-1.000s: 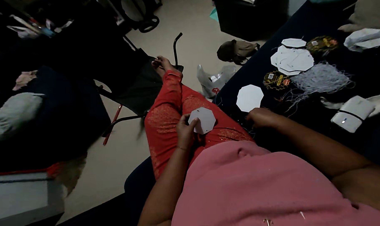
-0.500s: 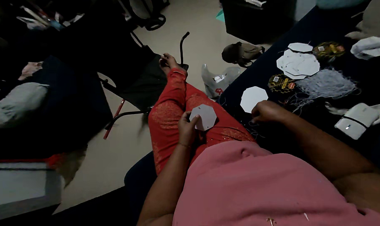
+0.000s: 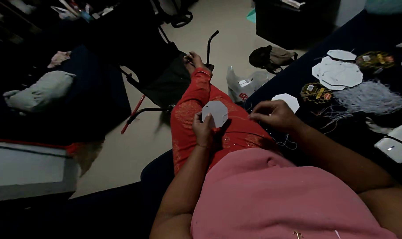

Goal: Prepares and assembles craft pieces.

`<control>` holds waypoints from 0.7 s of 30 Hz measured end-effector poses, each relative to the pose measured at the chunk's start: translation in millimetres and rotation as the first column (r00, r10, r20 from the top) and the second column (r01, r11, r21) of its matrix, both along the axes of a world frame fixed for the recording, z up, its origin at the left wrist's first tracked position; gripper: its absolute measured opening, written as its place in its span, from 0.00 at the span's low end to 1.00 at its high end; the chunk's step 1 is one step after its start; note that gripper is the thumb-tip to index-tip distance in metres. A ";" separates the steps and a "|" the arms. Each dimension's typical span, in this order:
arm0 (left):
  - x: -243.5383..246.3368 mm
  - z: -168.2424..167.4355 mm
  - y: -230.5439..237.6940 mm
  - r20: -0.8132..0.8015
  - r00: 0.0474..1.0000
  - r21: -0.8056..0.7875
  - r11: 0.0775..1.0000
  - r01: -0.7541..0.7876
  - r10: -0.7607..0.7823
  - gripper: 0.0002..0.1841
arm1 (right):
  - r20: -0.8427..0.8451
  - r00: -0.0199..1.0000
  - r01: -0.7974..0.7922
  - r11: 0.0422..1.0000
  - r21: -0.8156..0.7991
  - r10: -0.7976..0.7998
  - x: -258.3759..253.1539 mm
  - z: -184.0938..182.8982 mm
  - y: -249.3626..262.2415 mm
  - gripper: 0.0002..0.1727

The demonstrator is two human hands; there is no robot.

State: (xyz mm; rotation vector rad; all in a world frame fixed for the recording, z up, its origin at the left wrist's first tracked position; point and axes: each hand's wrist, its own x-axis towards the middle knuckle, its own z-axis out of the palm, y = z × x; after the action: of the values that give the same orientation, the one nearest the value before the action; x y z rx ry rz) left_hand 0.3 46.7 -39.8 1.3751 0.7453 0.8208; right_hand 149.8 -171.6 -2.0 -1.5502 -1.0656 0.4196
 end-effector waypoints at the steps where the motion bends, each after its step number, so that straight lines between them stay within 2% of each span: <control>1: -0.2 0.1 0.1 0.000 1.000 -0.006 1.000 -0.002 0.002 0.12 | 0.072 0.997 -0.025 0.980 -0.195 0.039 3.6 -3.6 -2.6 0.09; 3: -1.2 0.5 0.4 -0.019 1.000 -0.003 1.000 0.001 -0.001 0.13 | 0.134 0.983 -0.045 0.866 -0.498 0.128 8.2 -9.1 -4.9 0.13; 5: -0.8 1.8 0.6 -0.041 0.999 -0.005 1.000 0.000 0.000 0.13 | 0.140 0.973 -0.048 0.753 -0.657 0.185 11.7 -10.7 -6.5 0.13; 9: -0.1 1.8 2.1 -0.047 0.999 -0.005 1.000 -0.020 0.020 0.14 | 0.189 0.949 -0.007 0.615 -0.788 0.253 16.4 -5.3 -9.8 0.10; 10: -0.4 0.6 2.6 -0.041 0.999 0.007 1.000 -0.024 0.024 0.14 | 0.191 0.938 -0.001 0.551 -0.834 0.291 15.7 3.4 -9.5 0.11; 12: -0.8 -0.5 2.6 -0.019 0.999 0.035 0.999 -0.033 0.034 0.13 | 0.120 0.921 -0.018 0.348 -0.938 0.371 8.8 35.2 -3.9 0.14; 13: -0.9 -0.4 2.8 -0.013 0.999 0.040 0.999 -0.032 0.033 0.13 | 0.102 0.918 -0.023 0.308 -0.951 0.383 7.6 39.0 -1.5 0.15; 15: -0.5 -1.5 3.3 -0.010 0.999 0.045 0.998 -0.035 0.036 0.13 | 0.135 0.910 -0.001 0.328 -0.945 0.392 10.0 28.4 -1.8 0.15; 18: 1.5 -3.6 3.6 -0.005 0.999 0.035 0.998 -0.053 0.053 0.13 | 0.278 0.912 0.069 0.554 -0.830 0.303 15.0 -1.0 -0.2 0.10; 21: 0.4 -5.4 4.8 -0.017 0.999 0.063 0.997 -0.033 0.034 0.16 | 0.210 0.965 0.020 0.752 -0.659 0.158 2.2 -3.8 25.4 0.15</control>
State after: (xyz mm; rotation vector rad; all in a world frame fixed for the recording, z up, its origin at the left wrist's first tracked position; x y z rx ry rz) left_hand 0.6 51.5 -45.2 1.4313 0.7639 0.8652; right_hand 152.0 -146.2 -5.8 -2.2469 -1.2514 0.7192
